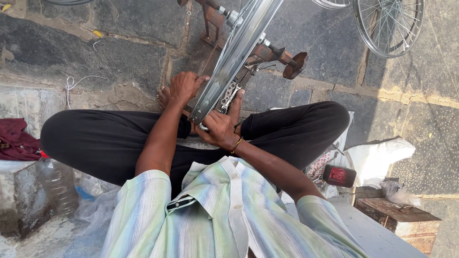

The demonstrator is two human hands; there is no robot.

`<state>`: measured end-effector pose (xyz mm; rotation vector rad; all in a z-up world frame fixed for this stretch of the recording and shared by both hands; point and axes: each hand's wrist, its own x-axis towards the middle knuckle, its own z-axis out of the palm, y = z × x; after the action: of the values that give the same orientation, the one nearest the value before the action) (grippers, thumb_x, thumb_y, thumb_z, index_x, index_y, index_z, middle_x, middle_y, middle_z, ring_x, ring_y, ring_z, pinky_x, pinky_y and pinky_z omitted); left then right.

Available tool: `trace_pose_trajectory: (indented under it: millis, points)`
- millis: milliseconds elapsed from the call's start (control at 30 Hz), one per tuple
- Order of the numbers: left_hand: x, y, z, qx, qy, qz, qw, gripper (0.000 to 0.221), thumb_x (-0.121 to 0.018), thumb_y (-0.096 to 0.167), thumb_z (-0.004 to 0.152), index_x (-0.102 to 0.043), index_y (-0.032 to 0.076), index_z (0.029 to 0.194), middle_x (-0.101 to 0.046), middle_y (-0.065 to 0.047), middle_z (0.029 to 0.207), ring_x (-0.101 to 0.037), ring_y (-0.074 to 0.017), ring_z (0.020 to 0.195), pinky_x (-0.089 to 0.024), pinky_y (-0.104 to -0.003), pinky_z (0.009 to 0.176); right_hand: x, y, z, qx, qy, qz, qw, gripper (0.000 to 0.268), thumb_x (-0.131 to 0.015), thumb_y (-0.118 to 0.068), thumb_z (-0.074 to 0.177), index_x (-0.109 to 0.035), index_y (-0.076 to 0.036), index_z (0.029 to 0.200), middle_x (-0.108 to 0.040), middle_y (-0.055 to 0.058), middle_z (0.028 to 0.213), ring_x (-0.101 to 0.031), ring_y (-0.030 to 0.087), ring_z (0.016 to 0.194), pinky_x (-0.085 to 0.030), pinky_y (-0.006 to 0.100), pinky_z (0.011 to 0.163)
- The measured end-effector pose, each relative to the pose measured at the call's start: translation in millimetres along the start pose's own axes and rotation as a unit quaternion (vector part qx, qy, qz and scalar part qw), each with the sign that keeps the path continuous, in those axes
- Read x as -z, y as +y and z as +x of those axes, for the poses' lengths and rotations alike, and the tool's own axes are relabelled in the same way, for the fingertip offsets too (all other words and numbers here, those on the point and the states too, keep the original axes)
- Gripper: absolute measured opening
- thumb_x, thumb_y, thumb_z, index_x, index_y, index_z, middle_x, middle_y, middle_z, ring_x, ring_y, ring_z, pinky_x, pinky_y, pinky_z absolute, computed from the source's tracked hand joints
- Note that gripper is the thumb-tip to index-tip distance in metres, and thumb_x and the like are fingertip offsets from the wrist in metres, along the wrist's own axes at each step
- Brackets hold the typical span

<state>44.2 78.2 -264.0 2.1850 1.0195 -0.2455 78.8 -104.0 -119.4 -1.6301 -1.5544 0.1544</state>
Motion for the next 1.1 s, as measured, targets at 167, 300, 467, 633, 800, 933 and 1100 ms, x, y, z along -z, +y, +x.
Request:
trace_pose_trajectory:
  millis: [167, 300, 467, 633, 800, 933, 1100]
  points:
    - [-0.3, -2.1, -0.7, 0.023, -0.033, -0.023, 0.999, 0.057, -0.058, 0.063, 0.094, -0.08, 0.012, 0.087, -0.073, -0.018, 0.075, -0.073, -0.0347, 0.073, -0.054, -0.05, 0.075, 39.4, -47.6, 26.6, 0.002, 0.094, 0.087, 0.992, 0.039, -0.082, -0.007, 0.091, -0.044, -0.005, 0.079, -0.07, 0.017, 0.09, -0.069, 0.024, 0.07, -0.051, 0.032, 0.06]
    - [-5.5, -7.8, -0.5, -0.047, 0.031, -0.013, 0.998, 0.038, -0.064, 0.043, 0.097, -0.08, 0.009, 0.089, -0.072, -0.022, 0.083, -0.071, -0.0403, 0.078, -0.053, -0.051, 0.076, 61.7, -52.6, 8.2, -0.188, 0.057, 0.193, 0.961, 0.032, -0.076, -0.014, 0.098, -0.047, -0.003, 0.091, -0.065, 0.014, 0.113, -0.064, 0.018, 0.091, -0.053, 0.029, 0.076]
    - [-28.2, -26.6, 13.1, -0.033, 0.025, -0.016, 0.999, 0.036, -0.065, 0.036, 0.095, -0.077, 0.005, 0.081, -0.072, -0.023, 0.084, -0.07, -0.0415, 0.08, -0.053, -0.052, 0.077, 53.7, 1.8, -68.6, -0.419, 0.033, 0.211, 0.883, 0.027, -0.074, -0.021, 0.101, -0.063, 0.003, 0.109, -0.057, 0.009, 0.102, -0.053, 0.012, 0.089, -0.047, 0.029, 0.079]
    - [-40.3, -48.9, 27.2, -0.064, 0.062, -0.035, 0.995, 0.032, -0.065, 0.031, 0.096, -0.073, 0.002, 0.086, -0.07, -0.02, 0.079, -0.07, -0.0366, 0.076, -0.052, -0.05, 0.07, 85.8, -2.8, -51.7, -0.422, 0.04, 0.161, 0.891, 0.03, -0.068, -0.025, 0.1, -0.064, 0.0, 0.115, -0.061, 0.009, 0.113, -0.062, 0.018, 0.087, -0.052, 0.034, 0.073]
    - [61.5, 27.0, -12.5, -0.047, 0.083, -0.222, 0.97, 0.036, -0.06, 0.038, 0.1, -0.073, 0.004, 0.098, -0.071, -0.01, 0.079, -0.069, -0.0233, 0.072, -0.053, -0.042, 0.065, 89.4, 19.6, -28.2, -0.18, -0.058, 0.026, 0.982, 0.031, -0.073, -0.021, 0.098, -0.062, -0.003, 0.12, -0.065, 0.015, 0.119, -0.066, 0.034, 0.107, -0.052, 0.043, 0.09]
    - [135.2, 62.3, -100.5, -0.123, 0.211, -0.347, 0.906, 0.056, -0.049, 0.052, 0.11, -0.075, 0.002, 0.107, -0.074, -0.005, 0.09, -0.071, -0.0156, 0.083, -0.057, -0.033, 0.075, 99.8, 10.7, 20.3, -0.028, -0.131, 0.002, 0.991, 0.043, -0.074, -0.021, 0.094, -0.059, -0.003, 0.13, -0.063, 0.016, 0.126, -0.059, 0.036, 0.123, -0.046, 0.046, 0.104]
    - [110.1, 60.9, -196.9, -0.138, 0.13, -0.406, 0.894, 0.066, -0.036, 0.057, 0.112, -0.067, -0.002, 0.118, -0.067, -0.006, 0.098, -0.06, -0.0131, 0.088, -0.049, -0.031, 0.079, 113.3, 0.1, 60.9, 0.079, -0.163, -0.048, 0.982, 0.045, -0.073, -0.018, 0.09, -0.062, -0.005, 0.131, -0.064, 0.014, 0.128, -0.057, 0.033, 0.127, -0.043, 0.046, 0.112]
